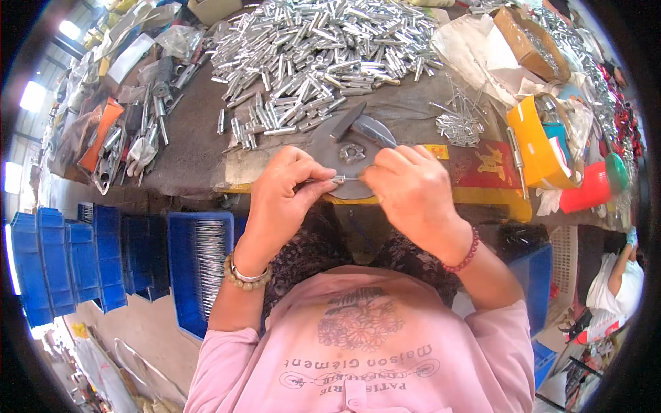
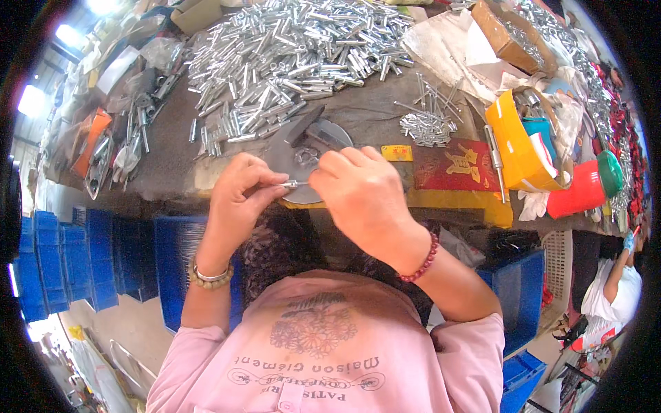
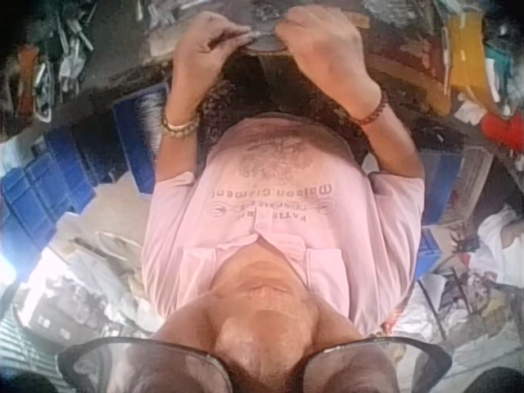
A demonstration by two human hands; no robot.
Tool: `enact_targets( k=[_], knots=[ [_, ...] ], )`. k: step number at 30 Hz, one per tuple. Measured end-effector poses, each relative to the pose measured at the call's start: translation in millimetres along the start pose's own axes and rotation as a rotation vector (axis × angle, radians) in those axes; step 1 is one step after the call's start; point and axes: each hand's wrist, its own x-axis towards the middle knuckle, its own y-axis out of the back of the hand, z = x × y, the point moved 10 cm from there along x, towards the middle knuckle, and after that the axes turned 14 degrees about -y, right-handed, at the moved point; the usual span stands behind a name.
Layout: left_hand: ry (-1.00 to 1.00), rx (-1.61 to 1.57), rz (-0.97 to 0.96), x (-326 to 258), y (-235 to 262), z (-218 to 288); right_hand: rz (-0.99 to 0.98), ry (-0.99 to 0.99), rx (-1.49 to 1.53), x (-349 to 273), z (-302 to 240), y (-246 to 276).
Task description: The person uses a hammer to attach a small metal piece onto another component on a circular metal anvil, then places the completed assembly into a blue plastic bin.
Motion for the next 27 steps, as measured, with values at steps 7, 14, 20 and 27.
enact_targets(
  k=[7, 14, 20, 27],
  knots=[
    [0.047, 0.001, -0.021, -1, 2, 0, 0.037, 0.003, 0.026, 1, 4, 2],
    [0.029, -0.003, 0.004, -3, 1, 1, 0.099, -0.333, -0.209, 7, 112, 55],
    [0.02, 0.008, 0.012, -2, 1, 3, 0.087, -0.393, -0.27, 2, 135, 40],
    [0.005, 0.031, 0.042, -5, 6, 3, 0.105, -0.344, -0.28, 1, 130, 30]
  ],
)
